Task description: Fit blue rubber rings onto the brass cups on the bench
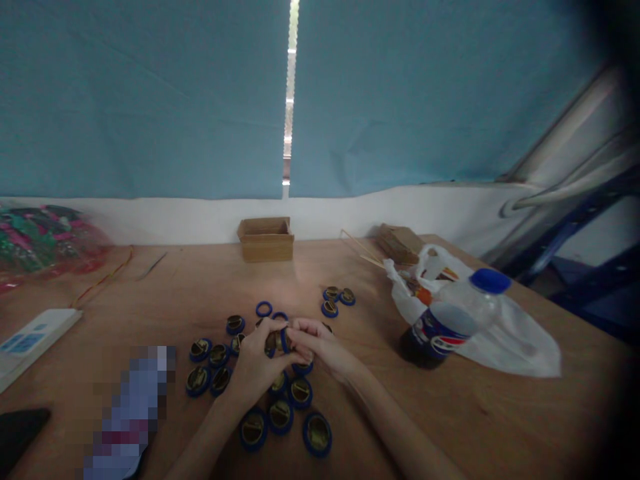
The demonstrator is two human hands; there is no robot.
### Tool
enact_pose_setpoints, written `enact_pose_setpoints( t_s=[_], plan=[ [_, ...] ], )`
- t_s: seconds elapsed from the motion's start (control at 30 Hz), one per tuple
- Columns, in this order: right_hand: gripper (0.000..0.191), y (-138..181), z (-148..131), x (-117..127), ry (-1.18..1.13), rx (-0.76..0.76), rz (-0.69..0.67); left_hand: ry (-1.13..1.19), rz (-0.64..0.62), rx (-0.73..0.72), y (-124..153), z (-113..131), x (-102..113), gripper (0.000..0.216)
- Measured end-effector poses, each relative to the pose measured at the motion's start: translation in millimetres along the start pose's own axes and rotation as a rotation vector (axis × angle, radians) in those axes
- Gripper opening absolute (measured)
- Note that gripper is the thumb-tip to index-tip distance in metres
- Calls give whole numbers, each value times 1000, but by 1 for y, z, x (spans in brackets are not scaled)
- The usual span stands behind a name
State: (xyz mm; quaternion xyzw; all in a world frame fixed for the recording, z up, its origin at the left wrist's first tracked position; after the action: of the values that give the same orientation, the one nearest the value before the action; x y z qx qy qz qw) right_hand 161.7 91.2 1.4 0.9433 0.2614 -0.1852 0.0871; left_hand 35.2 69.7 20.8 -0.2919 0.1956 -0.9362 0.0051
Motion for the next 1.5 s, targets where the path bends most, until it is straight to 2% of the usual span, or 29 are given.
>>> enact_pose_setpoints(
  t_s=[0.17, 0.4, 0.6, 0.83, 1.0, 1.23, 1.5],
  plan=[
    [36, 1, 0, 1, -17, -26, 53, 21, -96, 14, 0, 8, 0, 33],
    [36, -1, 5, -3, -67, -56, 74, 96, -140, 43, -3, 5, 3, 25],
    [32, 0, 4, -4, -78, -35, 70, 116, -146, 37, -2, -2, 1, 25],
    [34, 2, 1, -7, 44, 32, 20, 88, -148, 27, -3, -1, 1, 19],
    [34, 3, -2, -10, 67, 58, 31, 75, -171, 19, -2, -1, 1, 17],
    [34, 1, -5, -7, 112, 86, 130, 124, -149, 42, -2, -3, -3, 30],
    [16, 4, -14, -5, 57, 140, 210, 151, -93, 49, -2, -7, -4, 43]
  ],
)
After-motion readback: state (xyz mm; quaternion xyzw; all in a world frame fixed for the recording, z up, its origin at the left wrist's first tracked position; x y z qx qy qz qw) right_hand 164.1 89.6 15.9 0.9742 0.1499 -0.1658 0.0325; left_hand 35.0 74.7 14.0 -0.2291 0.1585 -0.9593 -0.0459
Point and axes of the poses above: each hand's wrist, its own y-axis away from the middle knuckle, its own x-axis out of the back of the hand, z = x × y, the point moved 5 cm from there along -y, towards the middle knuckle, and after that the axes turned 8 degrees about -y, right-handed, at the moved point
